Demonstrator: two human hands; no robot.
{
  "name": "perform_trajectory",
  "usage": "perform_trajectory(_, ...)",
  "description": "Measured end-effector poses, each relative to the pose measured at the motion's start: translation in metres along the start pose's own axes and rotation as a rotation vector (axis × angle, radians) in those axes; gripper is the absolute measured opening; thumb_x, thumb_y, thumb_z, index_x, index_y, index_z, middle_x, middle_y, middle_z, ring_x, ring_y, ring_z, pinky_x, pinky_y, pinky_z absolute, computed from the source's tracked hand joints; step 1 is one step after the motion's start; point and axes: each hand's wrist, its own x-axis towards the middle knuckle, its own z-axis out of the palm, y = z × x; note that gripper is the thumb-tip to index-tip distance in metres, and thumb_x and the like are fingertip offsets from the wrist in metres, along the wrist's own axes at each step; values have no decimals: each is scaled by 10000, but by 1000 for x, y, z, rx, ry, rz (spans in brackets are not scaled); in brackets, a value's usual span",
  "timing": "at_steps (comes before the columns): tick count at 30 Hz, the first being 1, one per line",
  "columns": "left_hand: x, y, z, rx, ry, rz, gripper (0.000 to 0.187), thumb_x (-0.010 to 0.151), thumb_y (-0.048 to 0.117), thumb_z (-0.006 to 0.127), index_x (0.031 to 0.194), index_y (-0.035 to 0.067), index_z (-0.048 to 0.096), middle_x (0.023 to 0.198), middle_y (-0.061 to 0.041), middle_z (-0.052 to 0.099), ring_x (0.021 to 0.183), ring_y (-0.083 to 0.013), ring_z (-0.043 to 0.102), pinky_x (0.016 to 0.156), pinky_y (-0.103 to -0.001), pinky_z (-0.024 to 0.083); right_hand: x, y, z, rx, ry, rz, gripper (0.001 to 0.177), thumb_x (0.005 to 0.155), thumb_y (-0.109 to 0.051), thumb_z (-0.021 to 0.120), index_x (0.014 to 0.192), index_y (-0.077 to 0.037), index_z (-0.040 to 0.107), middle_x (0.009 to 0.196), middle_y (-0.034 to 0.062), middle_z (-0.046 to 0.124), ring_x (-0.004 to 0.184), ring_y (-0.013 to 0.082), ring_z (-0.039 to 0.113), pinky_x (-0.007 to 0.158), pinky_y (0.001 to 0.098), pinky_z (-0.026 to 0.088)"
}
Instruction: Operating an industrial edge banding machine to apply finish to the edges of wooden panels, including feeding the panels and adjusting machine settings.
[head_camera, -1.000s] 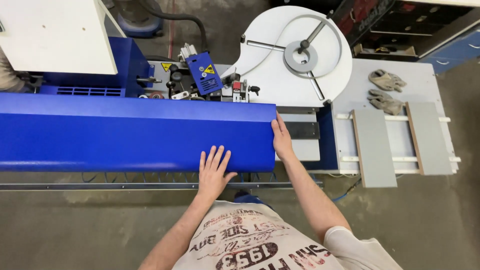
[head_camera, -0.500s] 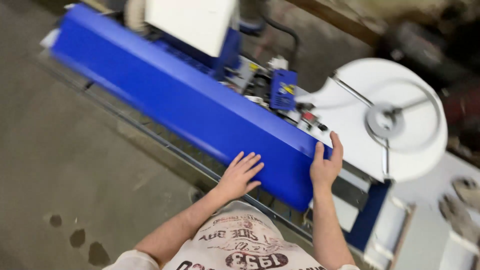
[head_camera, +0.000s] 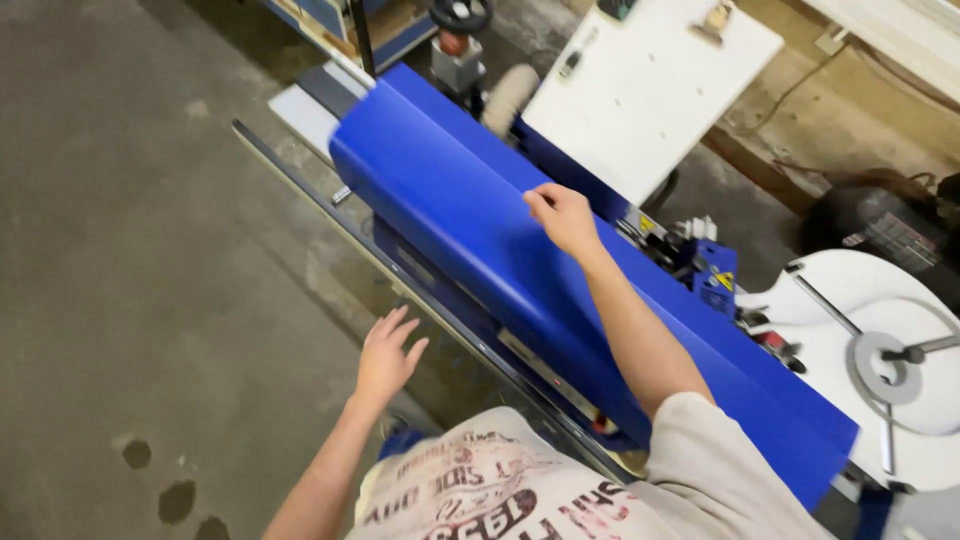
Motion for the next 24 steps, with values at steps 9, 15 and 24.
perform_trajectory(9, 91, -138, -63, -65, -12, -22, 396, 949, 359, 698, 1240, 93, 735, 1476, -104, 594, 1359, -278, 555, 1165, -506, 400, 283, -71, 70, -228, 117, -272, 214, 1008, -301, 641, 905, -134, 726, 891, 59, 738, 791, 251, 657, 693, 434, 480)
perform_trajectory(15, 201, -195, -49, -18, -38, 175, 423, 951, 357, 707, 1239, 47, 727, 1430, -166, 618, 1307, -339, 591, 1127, -542, 443, 460, -84, 106, -350, 265, -162, 679, 972, -649, 639, 1166, -1, 687, 1117, 265, 725, 1031, 473, 665, 805, 546, 511)
perform_trajectory(24, 384, -196, -33, -180, -87, 453, 550, 932, 352, 744, 1379, 51, 636, 1513, -223, 530, 1388, -404, 518, 1165, -532, 403, 378, -77, 73, -714, 73, 19, 452, 1073, -519, 490, 905, -140, 669, 916, 153, 750, 872, 442, 695, 678, 546, 516)
